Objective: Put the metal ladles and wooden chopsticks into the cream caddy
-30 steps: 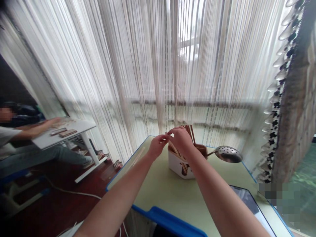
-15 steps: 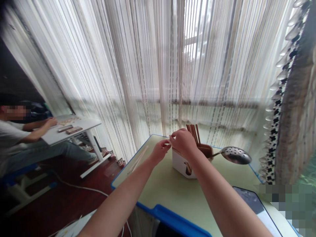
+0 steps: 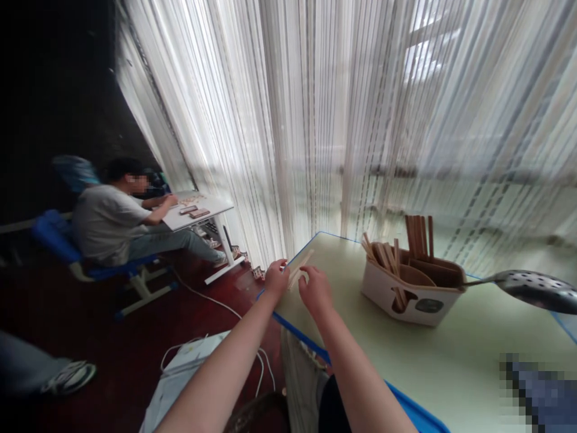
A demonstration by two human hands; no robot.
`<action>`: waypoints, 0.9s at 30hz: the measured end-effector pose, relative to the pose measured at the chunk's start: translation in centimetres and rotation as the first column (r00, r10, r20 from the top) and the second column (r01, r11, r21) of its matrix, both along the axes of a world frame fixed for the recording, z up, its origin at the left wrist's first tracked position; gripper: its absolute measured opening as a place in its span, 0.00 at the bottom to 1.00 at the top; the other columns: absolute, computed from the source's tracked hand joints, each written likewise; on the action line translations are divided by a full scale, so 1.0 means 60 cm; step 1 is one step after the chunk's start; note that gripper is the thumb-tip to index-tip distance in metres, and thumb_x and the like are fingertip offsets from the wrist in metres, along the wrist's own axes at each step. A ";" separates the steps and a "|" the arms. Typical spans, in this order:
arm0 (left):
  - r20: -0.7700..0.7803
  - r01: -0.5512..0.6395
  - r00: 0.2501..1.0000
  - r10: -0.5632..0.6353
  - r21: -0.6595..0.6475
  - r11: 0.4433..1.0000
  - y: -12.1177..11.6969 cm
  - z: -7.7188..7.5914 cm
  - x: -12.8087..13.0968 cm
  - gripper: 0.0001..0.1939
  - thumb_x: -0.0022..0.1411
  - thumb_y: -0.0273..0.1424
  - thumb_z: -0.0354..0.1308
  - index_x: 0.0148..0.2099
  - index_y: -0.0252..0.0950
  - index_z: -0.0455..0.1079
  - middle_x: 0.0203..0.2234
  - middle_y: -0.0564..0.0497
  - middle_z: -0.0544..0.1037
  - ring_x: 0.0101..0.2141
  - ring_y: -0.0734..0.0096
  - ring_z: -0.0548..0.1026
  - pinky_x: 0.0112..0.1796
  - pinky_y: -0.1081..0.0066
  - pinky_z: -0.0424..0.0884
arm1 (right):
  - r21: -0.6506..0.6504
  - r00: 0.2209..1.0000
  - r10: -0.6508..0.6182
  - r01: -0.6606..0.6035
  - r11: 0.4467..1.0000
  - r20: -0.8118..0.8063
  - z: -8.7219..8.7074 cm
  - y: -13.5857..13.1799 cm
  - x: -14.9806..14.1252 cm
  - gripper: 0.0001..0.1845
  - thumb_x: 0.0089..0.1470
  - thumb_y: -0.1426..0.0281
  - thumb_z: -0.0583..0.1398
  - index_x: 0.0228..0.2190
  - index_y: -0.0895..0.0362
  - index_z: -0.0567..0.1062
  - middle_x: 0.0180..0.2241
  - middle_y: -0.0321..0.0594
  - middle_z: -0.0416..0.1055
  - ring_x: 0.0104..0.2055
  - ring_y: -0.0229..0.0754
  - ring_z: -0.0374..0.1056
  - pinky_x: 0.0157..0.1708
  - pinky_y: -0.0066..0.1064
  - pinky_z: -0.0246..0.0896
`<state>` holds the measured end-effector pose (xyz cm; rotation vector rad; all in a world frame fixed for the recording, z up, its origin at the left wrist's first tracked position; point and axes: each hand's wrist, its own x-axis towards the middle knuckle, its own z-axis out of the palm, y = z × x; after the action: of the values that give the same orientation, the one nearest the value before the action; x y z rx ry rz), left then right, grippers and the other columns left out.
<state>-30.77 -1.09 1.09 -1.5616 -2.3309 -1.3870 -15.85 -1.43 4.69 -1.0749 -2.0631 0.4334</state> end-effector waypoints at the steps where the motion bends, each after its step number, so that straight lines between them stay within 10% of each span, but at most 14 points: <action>1: 0.023 0.000 1.000 0.000 -0.009 1.000 -0.004 -0.006 -0.004 0.16 0.56 0.29 0.51 0.46 0.32 0.71 0.38 0.44 0.75 0.40 0.66 0.72 0.44 0.68 0.65 | -0.004 0.999 -0.009 0.009 1.000 0.051 -0.020 0.000 -0.012 0.18 0.53 0.72 0.50 0.43 0.58 0.73 0.44 0.45 0.71 0.46 0.44 0.66 0.49 0.34 0.57; 8: -0.119 0.071 0.989 -0.092 -0.174 0.982 -0.015 -0.012 0.001 0.13 0.55 0.31 0.52 0.40 0.36 0.75 0.36 0.44 0.77 0.41 0.61 0.71 0.45 0.65 0.64 | 0.068 0.920 -0.042 0.016 0.998 0.390 -0.057 -0.015 -0.024 0.18 0.58 0.64 0.48 0.40 0.53 0.75 0.46 0.43 0.70 0.48 0.47 0.62 0.48 0.37 0.54; 27: -0.164 0.007 0.985 -0.052 -0.264 0.964 -0.017 -0.010 0.004 0.13 0.56 0.34 0.51 0.36 0.38 0.76 0.32 0.46 0.78 0.37 0.64 0.72 0.39 0.69 0.66 | 0.116 0.886 -0.135 0.093 0.989 0.443 -0.055 -0.028 -0.018 0.18 0.57 0.62 0.48 0.39 0.53 0.75 0.43 0.43 0.72 0.48 0.48 0.62 0.44 0.37 0.51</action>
<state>-30.50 -2.09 0.51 -1.7080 -2.4747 -0.9338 -16.93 -3.10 1.39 -1.3271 -2.3735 0.0230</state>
